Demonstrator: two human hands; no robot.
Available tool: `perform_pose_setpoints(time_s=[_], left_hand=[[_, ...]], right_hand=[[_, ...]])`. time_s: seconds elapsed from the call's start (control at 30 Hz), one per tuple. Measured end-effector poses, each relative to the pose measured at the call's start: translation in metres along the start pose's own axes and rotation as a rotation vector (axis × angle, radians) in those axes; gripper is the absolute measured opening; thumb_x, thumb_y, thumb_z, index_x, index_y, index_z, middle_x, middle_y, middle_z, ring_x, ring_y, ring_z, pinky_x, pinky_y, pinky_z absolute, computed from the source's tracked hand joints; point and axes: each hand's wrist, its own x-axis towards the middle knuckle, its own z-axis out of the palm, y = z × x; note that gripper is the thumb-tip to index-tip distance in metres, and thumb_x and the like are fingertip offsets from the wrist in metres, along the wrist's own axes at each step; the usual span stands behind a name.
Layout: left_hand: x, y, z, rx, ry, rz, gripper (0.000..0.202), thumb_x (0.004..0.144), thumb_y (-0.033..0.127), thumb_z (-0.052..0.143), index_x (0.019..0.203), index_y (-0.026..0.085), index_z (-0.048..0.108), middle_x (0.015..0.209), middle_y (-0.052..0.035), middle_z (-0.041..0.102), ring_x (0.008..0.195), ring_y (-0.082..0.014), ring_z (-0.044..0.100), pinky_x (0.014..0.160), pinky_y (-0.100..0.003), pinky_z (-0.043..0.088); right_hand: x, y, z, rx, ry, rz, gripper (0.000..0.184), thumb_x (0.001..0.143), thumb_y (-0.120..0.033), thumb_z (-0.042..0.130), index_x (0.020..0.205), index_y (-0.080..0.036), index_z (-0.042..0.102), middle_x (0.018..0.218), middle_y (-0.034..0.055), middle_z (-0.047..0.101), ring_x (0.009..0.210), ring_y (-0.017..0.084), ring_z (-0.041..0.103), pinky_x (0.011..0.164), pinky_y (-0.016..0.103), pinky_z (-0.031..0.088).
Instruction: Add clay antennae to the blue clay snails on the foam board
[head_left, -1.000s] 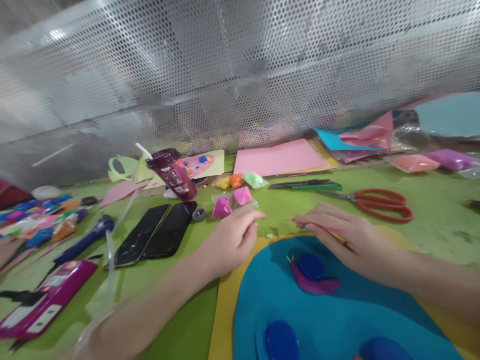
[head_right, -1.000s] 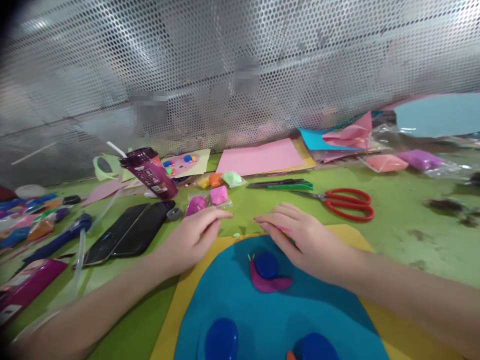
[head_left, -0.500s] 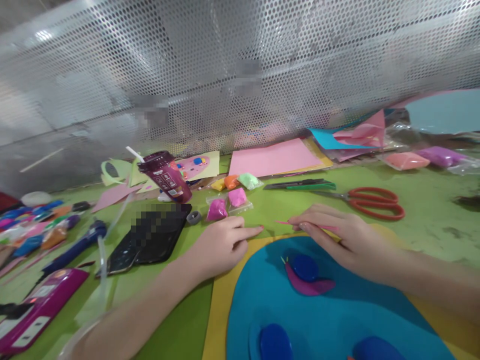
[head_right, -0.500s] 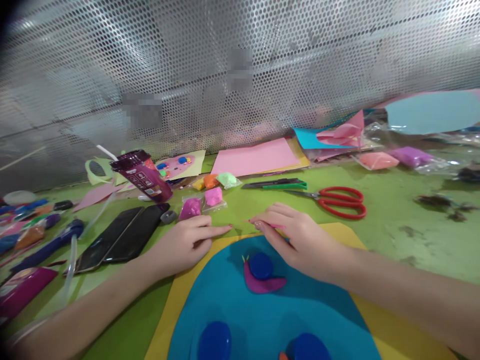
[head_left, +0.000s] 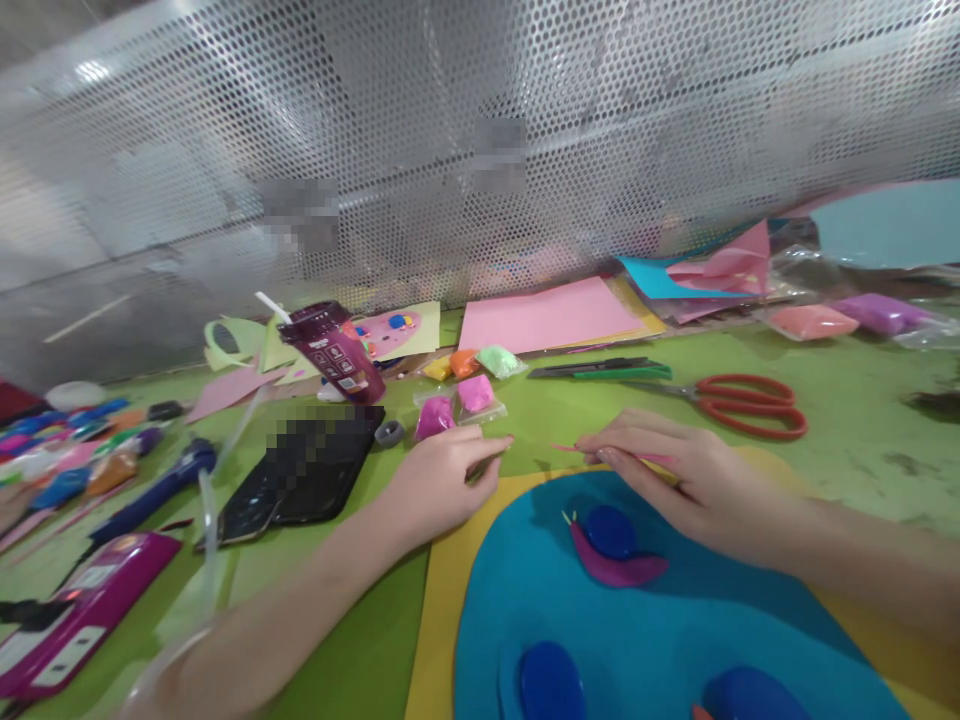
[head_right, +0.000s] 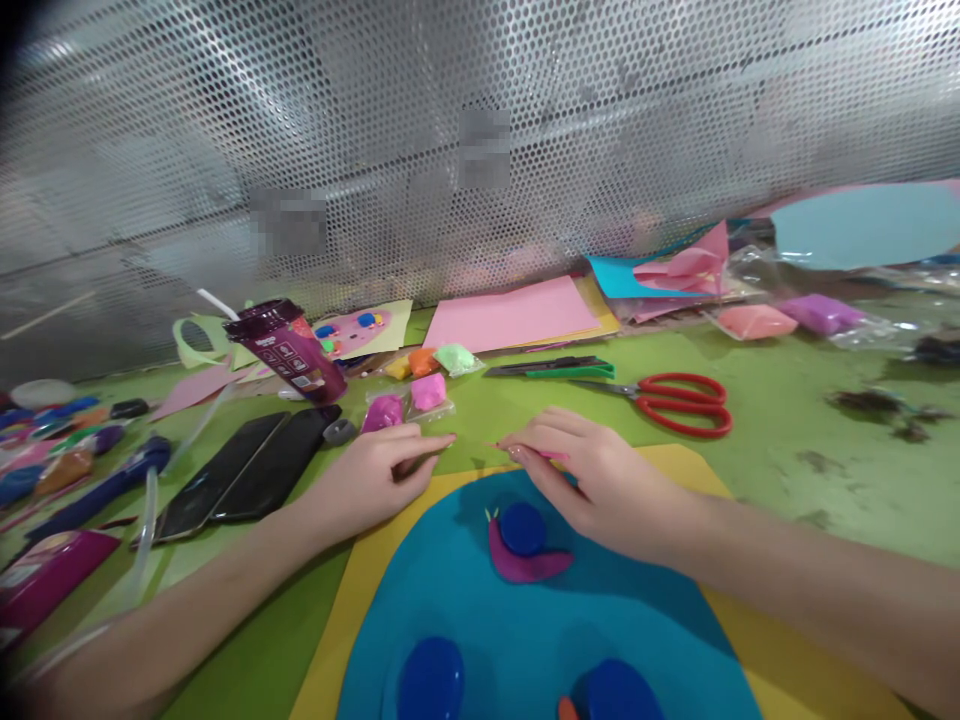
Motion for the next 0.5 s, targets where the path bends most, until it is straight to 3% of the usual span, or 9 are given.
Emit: perform_pose_setpoints(time_s=[0.3,0.5], left_hand=[[-0.0018,0.0012,-0.0013,0.033,0.048,0.023,0.024,0.085,0.020,0.048,0.094,0.018,0.070,0.064,-0.0007,0.059,0.059,-0.0135,0.053,0.056,-0.024,0.041],[-0.0037,0.0031,0.0000,0.098,0.008,0.059,0.030,0.087,0.023,0.044,0.106,0.017,0.066,0.073,-0.0038,0.064,0.069,-0.0174,0.057,0.063,-0.028,0.043]], right_hand=[[-0.0005,0.0013,0.0012,-0.006,0.013,-0.043,0.025,0.090,-0.017,0.038,0.094,-0.017,0.062,0.088,0.0067,0.067,0.084,0.015,0.061,0.072,0.026,0.051],[-0.0009,0.0031,0.0023,-0.007,0.010,-0.053,0.026,0.091,-0.018,0.037,0.095,-0.016,0.062,0.088,0.0071,0.066,0.084,0.016,0.061,0.072,0.027,0.051]])
